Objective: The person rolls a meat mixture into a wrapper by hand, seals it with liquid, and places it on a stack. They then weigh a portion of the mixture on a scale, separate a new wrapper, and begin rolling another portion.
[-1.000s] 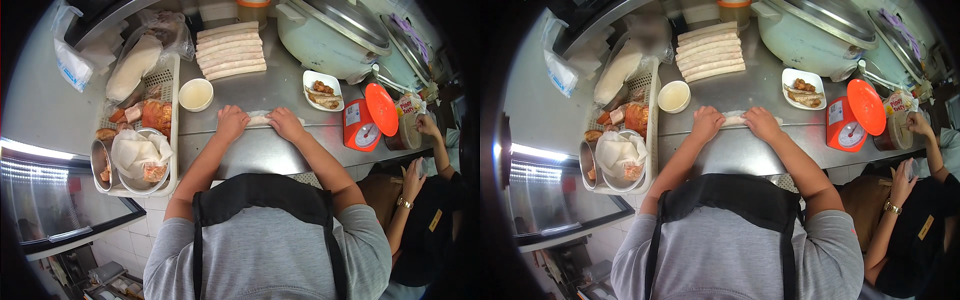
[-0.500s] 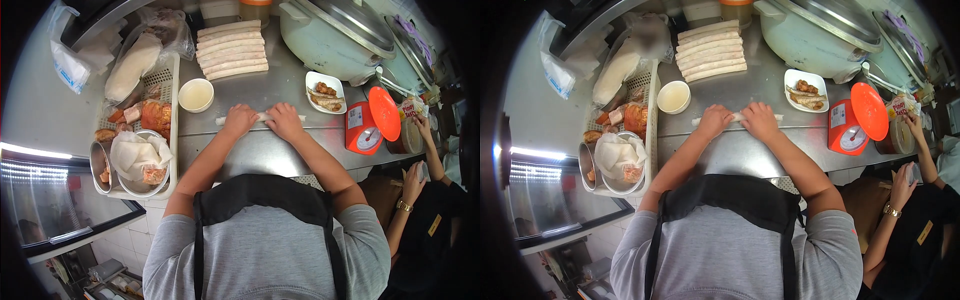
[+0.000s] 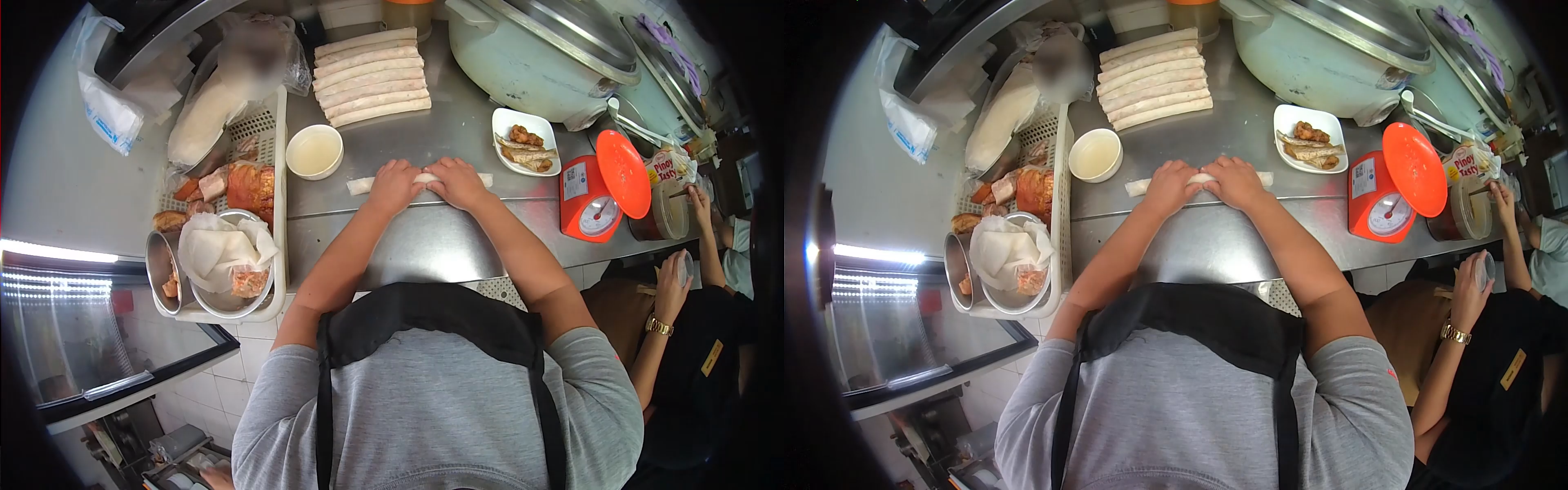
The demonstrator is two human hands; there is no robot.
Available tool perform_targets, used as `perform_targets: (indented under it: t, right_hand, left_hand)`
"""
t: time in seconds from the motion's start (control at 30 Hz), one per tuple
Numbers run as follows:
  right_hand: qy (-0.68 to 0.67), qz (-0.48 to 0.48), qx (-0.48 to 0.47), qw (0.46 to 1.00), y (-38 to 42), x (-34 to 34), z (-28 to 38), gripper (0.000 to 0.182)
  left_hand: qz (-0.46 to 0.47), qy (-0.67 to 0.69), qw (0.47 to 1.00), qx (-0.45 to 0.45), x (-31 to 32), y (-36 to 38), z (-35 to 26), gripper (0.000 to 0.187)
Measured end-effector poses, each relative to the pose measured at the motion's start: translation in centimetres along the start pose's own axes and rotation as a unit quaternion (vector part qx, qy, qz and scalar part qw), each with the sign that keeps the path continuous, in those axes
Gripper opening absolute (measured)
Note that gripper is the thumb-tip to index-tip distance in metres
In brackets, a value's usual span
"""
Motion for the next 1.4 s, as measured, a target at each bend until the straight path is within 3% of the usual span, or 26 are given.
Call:
perform_targets:
  t: [0.2, 0.33, 0.43, 0.53, 0.63, 0.67, 0.73, 0.77, 0.83, 0.87, 0.97, 1.0, 1.1, 1.23, 1.3, 1.4]
  right_hand:
    - [-0.006, 0.041, -0.015, 0.999, 1.3, 0.6, 0.6, 0.032]
    - [-0.001, 0.01, -0.042, 0.999, 5.7, -0.6, 2.5, 0.032]
    - [0.036, -0.007, 0.034, 0.999, 7.9, -2.2, 0.2, 0.033]
    - [0.053, -0.012, 0.025, 0.998, 8.6, -2.7, -2.0, 0.032]
    - [-0.201, 0.084, 0.048, 0.975, 8.0, -3.5, -3.7, 0.029]
    - [-0.277, 0.052, 0.064, 0.957, 7.8, -4.5, -4.0, 0.028]
    - [-0.421, -0.011, 0.091, 0.902, 7.5, -7.3, -3.4, 0.026]
    - [-0.419, -0.041, 0.071, 0.904, 7.3, -9.0, -2.4, 0.026]
    - [-0.412, -0.1, 0.03, 0.905, 6.4, -11.6, -0.3, 0.027]
    - [-0.43, -0.156, -0.04, 0.888, 5.8, -12.6, 0.7, 0.032]
    - [-0.467, -0.189, -0.092, 0.859, 6.3, -15.2, 5.9, 0.037]
    - [-0.441, -0.196, -0.087, 0.872, 6.4, -15.4, 6.7, 0.038]
    - [-0.268, -0.325, -0.141, 0.896, 9.0, -17.4, 9.1, 0.039]
    - [-0.088, -0.39, -0.245, 0.883, 11.8, -18.5, 11.5, 0.028]
    - [-0.09, -0.385, -0.234, 0.888, 11.9, -18.3, 11.6, 0.028]
    - [-0.071, -0.361, -0.244, 0.898, 11.5, -18.9, 11.7, 0.027]
  left_hand:
    - [0.001, -0.002, 0.999, 0.035, 0.2, 1.6, -0.9, 0.024]
    - [0.007, -0.011, 0.999, 0.043, 0.3, 4.5, -2.7, 0.025]
    - [0.021, -0.022, 0.999, 0.033, 0.2, 5.1, -2.9, 0.026]
    - [0.05, 0.004, 0.999, 0.021, 0.4, 5.4, -2.7, 0.027]
    - [0.06, 0.126, 0.99, 0.003, -0.2, 5.4, -2.4, 0.029]
    - [0.058, 0.178, 0.982, -0.005, -0.6, 5.3, -2.3, 0.03]
    - [0.154, 0.345, 0.923, -0.07, -0.5, 5.2, -2.5, 0.035]
    - [0.199, 0.424, 0.878, -0.101, -0.5, 5.2, -3.0, 0.037]
    - [0.156, 0.414, 0.896, -0.046, -2.1, 4.1, -5.0, 0.038]
    - [0.134, 0.407, 0.903, -0.018, -2.9, 3.5, -6.2, 0.038]
    - [0.059, 0.504, 0.862, 0.005, -5.6, 1.3, -9.3, 0.037]
    - [0.023, 0.51, 0.86, -0.007, -7.4, 0.9, -10.4, 0.031]
    - [-0.04, 0.627, 0.778, -0.006, -9.1, 0.4, -11.8, 0.023]
    - [-0.065, 0.611, 0.789, 0.029, -10.1, 0.5, -12.0, 0.014]
    - [-0.081, 0.606, 0.791, 0.039, -10.5, 0.5, -12.8, 0.011]
    - [-0.025, 0.549, 0.835, 0.026, -11.0, 0.4, -13.0, 0.007]
Point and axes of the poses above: each hand's wrist, its own y-axis away from the middle knuckle, its own x-axis out of the palm, z = x × y, the point moved 7 cm from there along -y, towards the middle knuckle, and after that the axes turned 7 degrees about z, right-handed, at the moved point
